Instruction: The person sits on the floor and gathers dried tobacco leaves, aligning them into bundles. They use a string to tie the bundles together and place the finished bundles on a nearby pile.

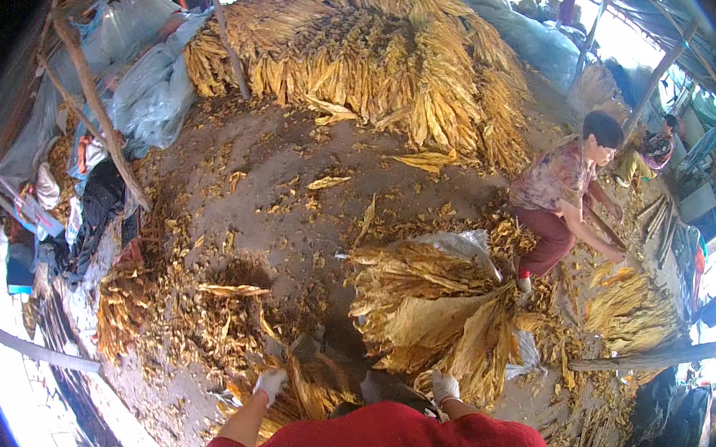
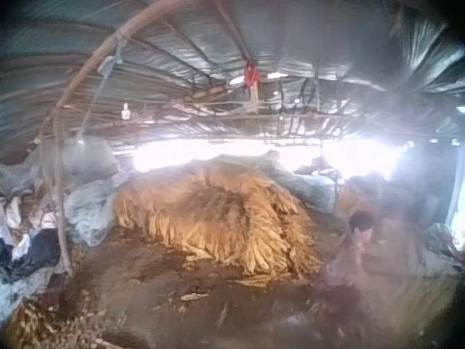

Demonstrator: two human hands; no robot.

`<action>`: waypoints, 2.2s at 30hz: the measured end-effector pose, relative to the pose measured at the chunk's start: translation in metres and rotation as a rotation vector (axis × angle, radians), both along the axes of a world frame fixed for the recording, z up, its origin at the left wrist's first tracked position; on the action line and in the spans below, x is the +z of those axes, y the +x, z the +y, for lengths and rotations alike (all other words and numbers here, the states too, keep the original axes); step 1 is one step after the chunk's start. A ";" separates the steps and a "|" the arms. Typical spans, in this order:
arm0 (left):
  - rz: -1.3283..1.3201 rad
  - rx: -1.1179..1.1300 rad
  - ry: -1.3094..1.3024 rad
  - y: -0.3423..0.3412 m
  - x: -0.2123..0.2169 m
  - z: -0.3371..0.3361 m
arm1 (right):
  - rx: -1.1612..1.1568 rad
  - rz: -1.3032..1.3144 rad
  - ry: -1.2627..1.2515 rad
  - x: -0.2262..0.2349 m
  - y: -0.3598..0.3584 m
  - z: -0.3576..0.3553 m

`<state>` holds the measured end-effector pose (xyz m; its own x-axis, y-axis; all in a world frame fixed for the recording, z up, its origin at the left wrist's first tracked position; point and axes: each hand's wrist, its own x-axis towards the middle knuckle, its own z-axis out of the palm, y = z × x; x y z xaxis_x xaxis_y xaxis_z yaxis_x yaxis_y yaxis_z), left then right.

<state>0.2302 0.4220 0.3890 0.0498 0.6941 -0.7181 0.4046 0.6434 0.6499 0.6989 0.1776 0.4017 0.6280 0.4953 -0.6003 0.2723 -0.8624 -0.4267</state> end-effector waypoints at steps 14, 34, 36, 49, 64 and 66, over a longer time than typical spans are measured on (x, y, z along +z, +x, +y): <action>0.330 0.023 -0.002 0.008 -0.013 0.109 | -0.195 0.050 0.169 0.008 0.042 0.191; -0.222 0.158 0.332 0.074 0.004 0.851 | -0.338 0.280 0.295 0.037 -0.002 0.591; -0.306 0.092 0.298 0.152 0.045 0.890 | -0.534 0.303 0.416 0.035 0.001 0.610; 0.059 -0.300 -0.210 0.228 -0.013 0.861 | -1.063 0.416 0.435 0.027 0.158 0.702; 0.132 -0.492 -0.348 0.522 -0.052 1.045 | -1.140 0.471 0.414 0.038 0.361 0.838; 0.191 -0.761 -0.066 0.604 -0.066 1.095 | -1.149 0.484 0.360 0.047 0.377 0.843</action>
